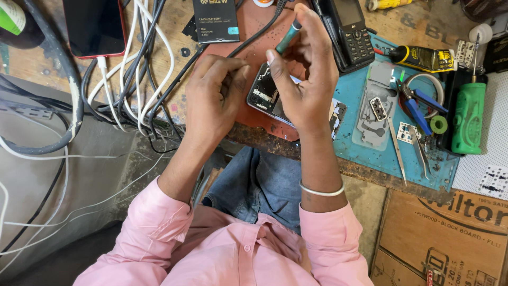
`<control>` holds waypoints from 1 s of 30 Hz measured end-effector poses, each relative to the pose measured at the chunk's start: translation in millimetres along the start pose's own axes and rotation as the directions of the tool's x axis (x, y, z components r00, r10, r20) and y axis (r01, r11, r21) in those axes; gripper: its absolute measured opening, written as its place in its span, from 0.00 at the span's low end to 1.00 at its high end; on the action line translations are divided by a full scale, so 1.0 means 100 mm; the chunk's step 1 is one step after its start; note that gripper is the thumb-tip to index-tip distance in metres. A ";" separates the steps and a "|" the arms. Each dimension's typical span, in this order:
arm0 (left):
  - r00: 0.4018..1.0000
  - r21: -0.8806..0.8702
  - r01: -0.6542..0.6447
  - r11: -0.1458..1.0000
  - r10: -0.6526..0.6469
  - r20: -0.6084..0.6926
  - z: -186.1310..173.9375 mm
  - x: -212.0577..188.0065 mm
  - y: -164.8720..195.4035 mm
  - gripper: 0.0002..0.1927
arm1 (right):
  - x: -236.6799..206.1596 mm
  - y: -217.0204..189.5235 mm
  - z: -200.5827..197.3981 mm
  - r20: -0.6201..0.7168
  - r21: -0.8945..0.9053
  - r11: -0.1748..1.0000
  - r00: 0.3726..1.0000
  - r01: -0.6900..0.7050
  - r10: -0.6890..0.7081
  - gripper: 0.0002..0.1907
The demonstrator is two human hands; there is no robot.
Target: The person uses a green electric screwdriver to remove screws from a disassembled mobile phone on a workbench. They then use a small manual screwdriver to adjust internal components and later use a thin wire to probe the phone's screen area.
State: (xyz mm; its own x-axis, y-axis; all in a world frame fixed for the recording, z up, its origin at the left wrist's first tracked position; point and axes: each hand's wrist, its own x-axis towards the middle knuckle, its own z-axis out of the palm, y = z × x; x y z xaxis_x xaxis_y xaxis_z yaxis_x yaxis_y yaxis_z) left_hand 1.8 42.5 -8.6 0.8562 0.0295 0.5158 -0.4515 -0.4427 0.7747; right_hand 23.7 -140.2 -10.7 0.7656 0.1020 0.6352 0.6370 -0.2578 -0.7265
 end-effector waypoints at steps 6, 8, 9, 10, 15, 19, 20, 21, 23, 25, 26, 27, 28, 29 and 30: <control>1.000 0.003 0.015 1.000 -0.015 0.024 0.02 0.00 -0.04 0.07 | 0.02 -0.01 0.03 0.006 -0.045 0.999 1.000 0.007 -0.007 0.30; 0.999 -0.003 0.033 0.999 -0.033 0.042 0.03 0.01 -0.04 0.08 | 0.03 -0.04 0.03 0.008 -0.013 1.000 1.000 0.004 -0.004 0.28; 0.998 0.005 0.034 0.999 -0.034 0.044 0.03 0.01 -0.04 0.08 | 0.05 -0.05 0.03 0.008 -0.040 0.998 0.999 0.038 -0.037 0.29; 0.998 0.015 0.036 0.999 -0.037 0.046 0.03 0.02 -0.04 0.08 | 0.06 -0.06 0.03 0.009 -0.067 0.995 0.997 0.071 -0.071 0.30; 0.996 0.057 0.055 0.997 -0.059 0.070 0.04 0.02 -0.03 0.07 | 0.08 -0.11 0.04 0.009 -0.019 1.000 1.000 0.020 -0.020 0.30; 0.997 0.118 -0.001 0.993 -0.008 0.077 0.07 0.04 -0.05 0.07 | 0.08 -0.09 0.03 0.014 -0.134 0.985 0.994 0.106 -0.105 0.34; 0.996 0.114 0.003 0.993 -0.013 0.084 0.07 0.04 -0.06 0.08 | 0.07 -0.08 0.04 0.014 -0.031 0.998 0.999 0.050 -0.049 0.33; 0.995 0.110 0.009 0.994 -0.019 0.095 0.07 0.04 -0.06 0.08 | 0.06 -0.07 0.03 0.015 -0.025 0.999 0.999 0.036 -0.036 0.33; 0.993 0.110 0.014 0.994 -0.027 0.117 0.06 0.03 -0.06 0.09 | 0.05 -0.07 0.03 0.014 -0.107 0.993 0.998 0.055 -0.054 0.34; 0.990 0.118 0.015 0.993 -0.032 0.139 0.06 0.03 -0.06 0.10 | 0.05 -0.07 0.03 0.005 -0.111 0.994 1.000 0.019 -0.019 0.34; 0.989 0.120 0.021 0.992 -0.038 0.141 0.06 0.03 -0.05 0.10 | 0.04 -0.07 0.03 0.001 -0.024 0.999 0.999 -0.048 0.048 0.33; 0.989 0.123 0.026 0.992 -0.044 0.144 0.05 0.02 -0.05 0.10 | 0.05 -0.07 0.03 0.003 -0.014 0.999 0.999 -0.045 0.045 0.33; 0.988 0.125 0.030 0.992 -0.049 0.147 0.05 0.02 -0.04 0.10 | 0.04 -0.08 0.03 0.004 -0.004 0.999 0.999 -0.042 0.042 0.33; 0.988 0.118 0.030 0.993 -0.047 0.146 0.04 0.02 -0.03 0.10 | 0.05 -0.08 0.03 0.011 -0.073 0.997 0.999 0.032 -0.031 0.34; 0.988 0.110 0.032 0.993 -0.048 0.147 0.04 0.02 -0.02 0.10 | 0.05 -0.08 0.02 0.015 -0.088 0.995 0.999 0.044 -0.043 0.34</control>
State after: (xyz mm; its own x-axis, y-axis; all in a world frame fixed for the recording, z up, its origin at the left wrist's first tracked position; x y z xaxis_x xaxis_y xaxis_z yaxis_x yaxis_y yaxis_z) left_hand 5.7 39.7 -11.1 0.9044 -0.0815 0.4188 -0.3937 -0.5378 0.7455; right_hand 22.6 -135.4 -2.5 0.7387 0.1278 0.6618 0.6600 -0.3367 -0.6716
